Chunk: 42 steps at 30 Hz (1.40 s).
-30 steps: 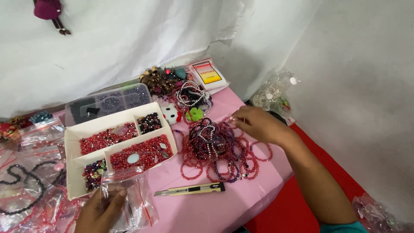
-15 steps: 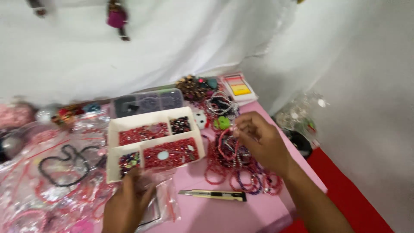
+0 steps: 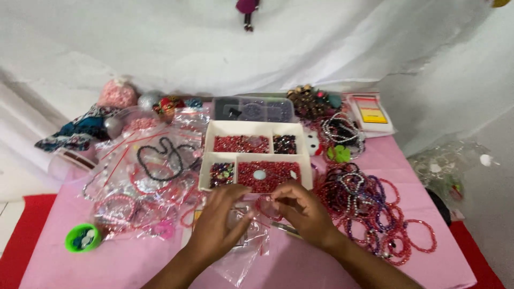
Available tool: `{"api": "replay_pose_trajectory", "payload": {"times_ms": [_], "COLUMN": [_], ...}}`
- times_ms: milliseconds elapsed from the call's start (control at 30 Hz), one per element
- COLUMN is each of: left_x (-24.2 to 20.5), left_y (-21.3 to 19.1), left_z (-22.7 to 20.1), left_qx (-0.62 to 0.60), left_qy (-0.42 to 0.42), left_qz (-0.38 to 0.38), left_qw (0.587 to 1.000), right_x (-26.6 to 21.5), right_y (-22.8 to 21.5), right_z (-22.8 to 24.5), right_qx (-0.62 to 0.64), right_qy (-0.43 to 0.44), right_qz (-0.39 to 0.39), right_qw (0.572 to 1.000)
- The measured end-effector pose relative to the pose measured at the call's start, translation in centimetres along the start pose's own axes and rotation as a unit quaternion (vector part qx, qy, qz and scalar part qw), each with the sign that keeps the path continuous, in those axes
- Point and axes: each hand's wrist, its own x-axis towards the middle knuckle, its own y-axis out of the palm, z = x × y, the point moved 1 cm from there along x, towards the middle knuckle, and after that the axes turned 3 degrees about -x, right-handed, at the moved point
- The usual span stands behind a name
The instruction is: Packaging handmade beaded bracelets into individual small plastic bags
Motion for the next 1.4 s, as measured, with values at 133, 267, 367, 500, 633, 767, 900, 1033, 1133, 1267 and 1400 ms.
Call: {"api": "replay_pose_trajectory", "payload": {"times_ms": [133,267,367,500,633,767,900,1033,1133,1267,1400], "left_x": [0.3,0.4,0.5,0.7,0.5,0.6,0.6,0.5,0.4,0.4,0.2], "left_y": [0.0,0.0,0.0,-0.2,-0.1,-0.6,-0.4,-0.3,0.0,0.1,0.1], "left_z": [-0.8,-0.7,-0.6,-1.2,-1.1,-1.4,-1.1,-0.5,0.0,0.5,0.8], "left_qx": [-0.063,-0.075,-0.076,-0.098,-0.117,-0.171,-0.246,-0.259,-0.268,-0.272,-0.283], "left_qy": [0.027,0.091,0.108,0.125,0.084,0.008,-0.101,-0.148,-0.153,-0.194,-0.179], "left_qz": [0.022,-0.004,-0.007,-0.017,-0.012,-0.034,-0.032,-0.025,-0.023,-0.032,-0.04], "left_qw": [0.997,0.993,0.991,0.987,0.99,0.985,0.964,0.954,0.951,0.942,0.941], "right_x": [-0.5,-0.8,-0.9,-1.0,-0.5,-1.1,-3.2,-5.3,-5.4,-4.9,-4.0], "right_y": [1.1,1.4,1.6,1.8,-0.5,-3.6,-3.5,-2.7,-2.8,-3.7,-4.3], "right_z": [-0.8,-1.7,-2.3,-2.0,0.3,1.0,-3.0,-8.5,-7.5,-2.5,-0.3], "right_qx": [0.065,0.044,0.042,0.021,-0.041,-0.275,-0.549,-0.521,-0.497,-0.388,-0.229], "right_qy": [-0.1,-0.109,-0.125,-0.131,-0.113,0.061,0.125,-0.027,-0.092,0.032,0.176], "right_qz": [0.032,0.021,0.017,0.01,0.008,0.114,0.223,0.089,0.029,-0.002,0.026], "right_qw": [0.992,0.993,0.991,0.991,0.993,0.953,0.796,0.848,0.863,0.921,0.957]}}
